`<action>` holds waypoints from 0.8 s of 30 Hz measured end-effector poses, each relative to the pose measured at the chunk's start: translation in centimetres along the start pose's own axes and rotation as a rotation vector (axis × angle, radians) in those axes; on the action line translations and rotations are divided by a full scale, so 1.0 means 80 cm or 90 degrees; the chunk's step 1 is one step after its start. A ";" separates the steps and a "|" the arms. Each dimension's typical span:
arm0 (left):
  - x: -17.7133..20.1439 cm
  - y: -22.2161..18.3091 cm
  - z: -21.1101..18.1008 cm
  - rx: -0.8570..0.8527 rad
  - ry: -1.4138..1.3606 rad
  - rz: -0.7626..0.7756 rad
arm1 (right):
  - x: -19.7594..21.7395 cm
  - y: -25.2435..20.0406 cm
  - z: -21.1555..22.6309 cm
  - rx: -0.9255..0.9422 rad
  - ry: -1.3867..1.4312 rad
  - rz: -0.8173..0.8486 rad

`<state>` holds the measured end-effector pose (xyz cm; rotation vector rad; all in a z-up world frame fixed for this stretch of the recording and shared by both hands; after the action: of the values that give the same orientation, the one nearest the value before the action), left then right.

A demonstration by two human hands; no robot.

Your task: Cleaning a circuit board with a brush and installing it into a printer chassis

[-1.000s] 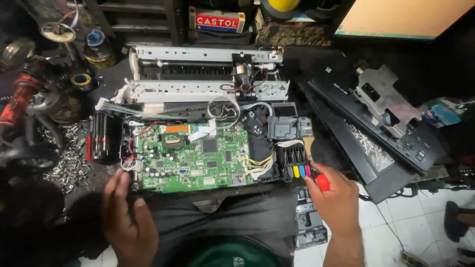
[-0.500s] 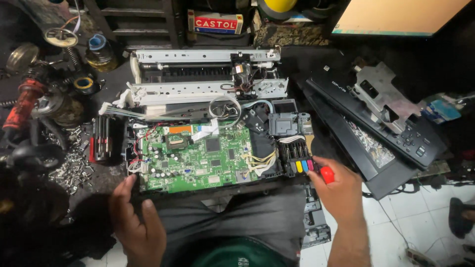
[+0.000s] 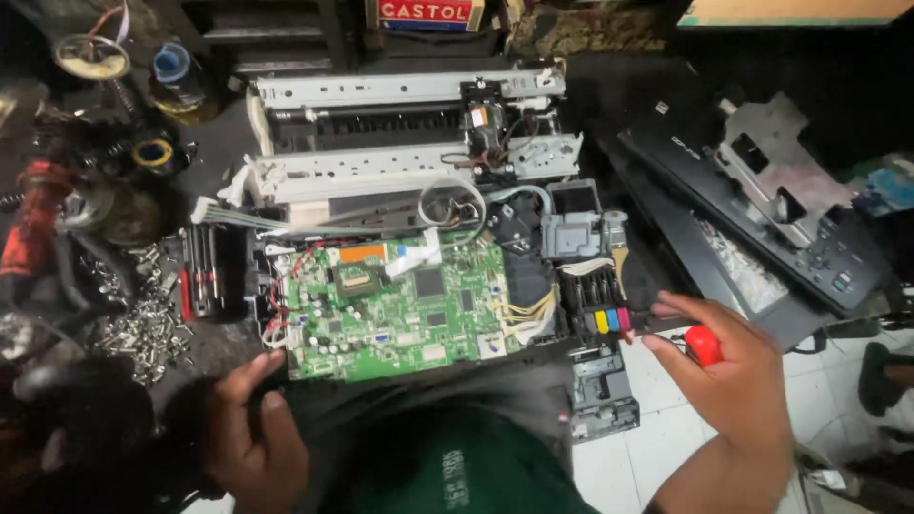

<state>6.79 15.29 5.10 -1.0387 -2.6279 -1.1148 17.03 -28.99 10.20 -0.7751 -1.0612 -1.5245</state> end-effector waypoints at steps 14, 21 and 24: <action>-0.002 -0.010 -0.013 -0.123 -0.026 -0.038 | 0.038 -0.095 -0.064 -0.075 0.126 -0.260; -0.003 -0.002 -0.014 -0.101 -0.033 0.032 | 0.063 -0.082 -0.092 -0.062 0.272 -0.419; -0.006 -0.012 -0.001 -0.112 -0.033 0.034 | 0.052 -0.004 -0.089 -0.071 0.456 -0.384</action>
<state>6.56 14.53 4.42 -1.1766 -2.5613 -1.3446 16.26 -37.18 11.07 0.0784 -0.6799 -2.1533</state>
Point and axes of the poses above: each hand's wrist, its own y-axis towards the middle knuckle, its own x-axis out of the back of the hand, z = x × y, the point moved 10 cm from there along y, towards the middle knuckle, and after that the axes turned 10 degrees about -z, right-handed, at the moved point
